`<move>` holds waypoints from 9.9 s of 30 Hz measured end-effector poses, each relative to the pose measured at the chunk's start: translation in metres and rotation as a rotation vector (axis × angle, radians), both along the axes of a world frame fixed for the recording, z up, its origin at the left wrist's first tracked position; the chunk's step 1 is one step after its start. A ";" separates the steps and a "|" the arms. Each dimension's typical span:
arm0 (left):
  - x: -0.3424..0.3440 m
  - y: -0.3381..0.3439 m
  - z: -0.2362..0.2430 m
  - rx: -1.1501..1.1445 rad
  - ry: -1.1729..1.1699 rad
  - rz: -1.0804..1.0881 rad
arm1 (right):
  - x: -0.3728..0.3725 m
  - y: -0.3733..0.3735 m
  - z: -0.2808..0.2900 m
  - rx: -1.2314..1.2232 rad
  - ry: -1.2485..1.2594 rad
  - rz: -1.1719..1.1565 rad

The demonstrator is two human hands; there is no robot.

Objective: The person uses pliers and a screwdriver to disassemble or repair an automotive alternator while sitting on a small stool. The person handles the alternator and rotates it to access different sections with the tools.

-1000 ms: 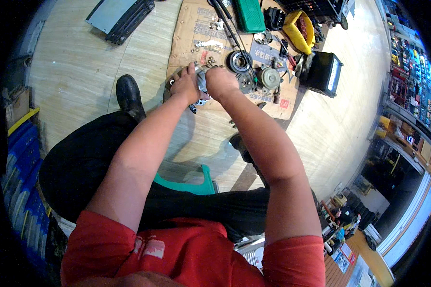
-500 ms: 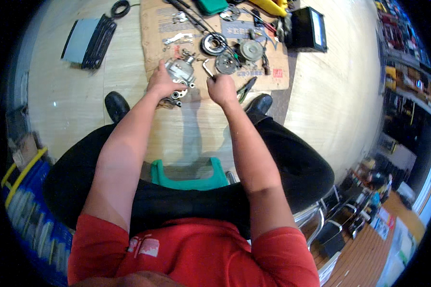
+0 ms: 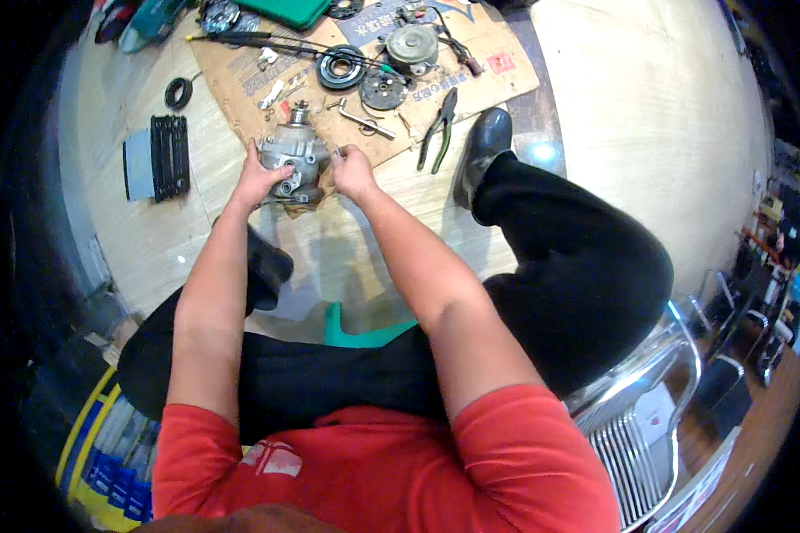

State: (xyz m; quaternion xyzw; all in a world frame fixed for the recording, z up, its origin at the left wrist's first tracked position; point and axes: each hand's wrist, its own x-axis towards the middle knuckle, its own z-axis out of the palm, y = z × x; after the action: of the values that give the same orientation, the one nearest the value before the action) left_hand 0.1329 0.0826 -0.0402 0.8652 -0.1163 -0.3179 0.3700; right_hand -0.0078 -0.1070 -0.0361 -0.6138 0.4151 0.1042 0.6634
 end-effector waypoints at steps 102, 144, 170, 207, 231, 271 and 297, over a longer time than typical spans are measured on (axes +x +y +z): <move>0.014 -0.044 0.055 0.403 -0.251 -0.227 | -0.021 -0.008 0.029 -0.251 -0.081 0.155; 0.026 -0.035 0.042 0.709 -0.142 -0.220 | 0.005 -0.022 0.039 -0.390 -0.117 0.452; 0.012 -0.052 0.060 0.719 -0.180 -0.169 | 0.016 -0.022 0.043 -0.630 -0.125 0.605; 0.016 -0.045 0.064 0.614 -0.176 -0.162 | 0.016 -0.006 0.062 -0.629 -0.091 0.597; 0.008 -0.063 0.086 0.787 -0.109 -0.161 | 0.037 -0.021 0.073 -0.716 -0.078 0.769; 0.003 -0.080 0.109 0.839 -0.055 -0.122 | 0.044 -0.025 0.071 -0.697 -0.029 0.754; 0.002 -0.081 0.102 0.858 -0.132 -0.132 | 0.039 -0.016 0.061 -0.571 -0.010 0.503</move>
State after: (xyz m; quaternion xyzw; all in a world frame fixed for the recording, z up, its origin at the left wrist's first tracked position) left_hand 0.1353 0.0017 0.0618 0.9498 -0.0519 -0.3042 -0.0524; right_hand 0.0314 -0.1233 0.0247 -0.8570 0.2607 0.1410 0.4215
